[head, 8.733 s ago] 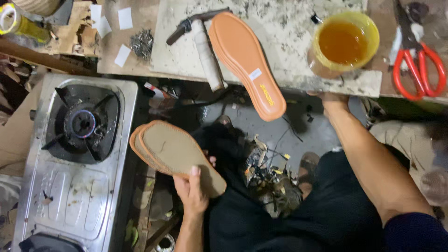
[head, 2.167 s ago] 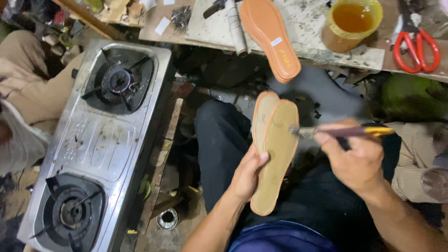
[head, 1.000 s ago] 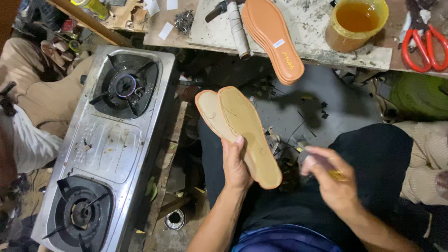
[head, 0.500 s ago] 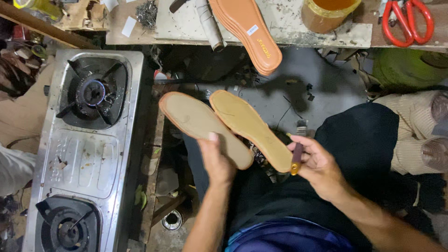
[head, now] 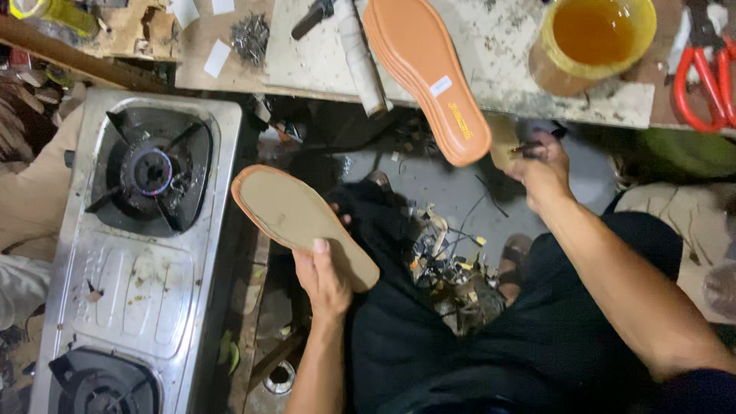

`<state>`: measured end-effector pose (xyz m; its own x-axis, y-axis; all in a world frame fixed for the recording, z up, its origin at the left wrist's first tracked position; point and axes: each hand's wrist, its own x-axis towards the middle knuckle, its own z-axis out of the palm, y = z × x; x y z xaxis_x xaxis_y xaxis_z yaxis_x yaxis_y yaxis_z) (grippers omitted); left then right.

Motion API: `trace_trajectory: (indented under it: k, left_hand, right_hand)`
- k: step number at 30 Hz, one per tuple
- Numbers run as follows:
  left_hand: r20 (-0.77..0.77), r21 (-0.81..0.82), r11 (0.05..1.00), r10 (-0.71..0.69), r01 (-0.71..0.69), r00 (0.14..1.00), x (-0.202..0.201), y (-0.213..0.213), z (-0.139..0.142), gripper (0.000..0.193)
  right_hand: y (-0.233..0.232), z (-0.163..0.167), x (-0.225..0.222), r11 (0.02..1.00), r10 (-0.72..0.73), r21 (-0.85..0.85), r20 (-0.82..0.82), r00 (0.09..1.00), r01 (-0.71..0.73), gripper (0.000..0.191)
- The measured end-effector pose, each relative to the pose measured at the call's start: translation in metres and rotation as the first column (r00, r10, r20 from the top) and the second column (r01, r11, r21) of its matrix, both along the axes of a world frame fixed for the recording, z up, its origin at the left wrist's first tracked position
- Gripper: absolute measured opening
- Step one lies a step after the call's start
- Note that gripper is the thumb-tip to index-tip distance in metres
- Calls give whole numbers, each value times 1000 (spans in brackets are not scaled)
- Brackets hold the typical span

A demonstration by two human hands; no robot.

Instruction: The person sits on the floor holding a stack of shoe insoles and brushes glue onto the underside of each insole, dipping the brush into a glue pot on the workbench. Coated insoles are stacked on the bench and the person separates and stacks finished pairs.

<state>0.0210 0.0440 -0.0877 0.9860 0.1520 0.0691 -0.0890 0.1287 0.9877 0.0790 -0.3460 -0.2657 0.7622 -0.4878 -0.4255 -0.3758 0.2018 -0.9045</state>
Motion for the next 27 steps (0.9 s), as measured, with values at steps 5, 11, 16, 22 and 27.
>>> trace_trajectory:
  k: [5, 11, 16, 22, 27]
  left_hand:
    - [-25, 109, 994, 3, 0, 1000, 20, -6, -1, 50]
    - [-107, 200, 980, 33, -11, 994, 36, -7, -3, 48]
    - [-124, 242, 970, 34, -3, 992, 41, -7, -7, 46]
    - [-130, 214, 976, 63, -34, 989, 39, -6, -8, 47]
    - [-89, 281, 960, 36, -10, 995, 31, -2, -3, 46]
  right_hand:
    - [-18, -40, 124, 972, -25, -234, -173, 985, -16, 68]
    - [-24, -48, 247, 913, -17, -402, -220, 975, -75, 63]
    - [-28, -52, 272, 900, -25, -423, -295, 955, -107, 60]
    - [-27, -62, 260, 894, 22, -418, -318, 948, -161, 58]
    - [-18, -78, 182, 873, 169, -384, -342, 925, -301, 57]
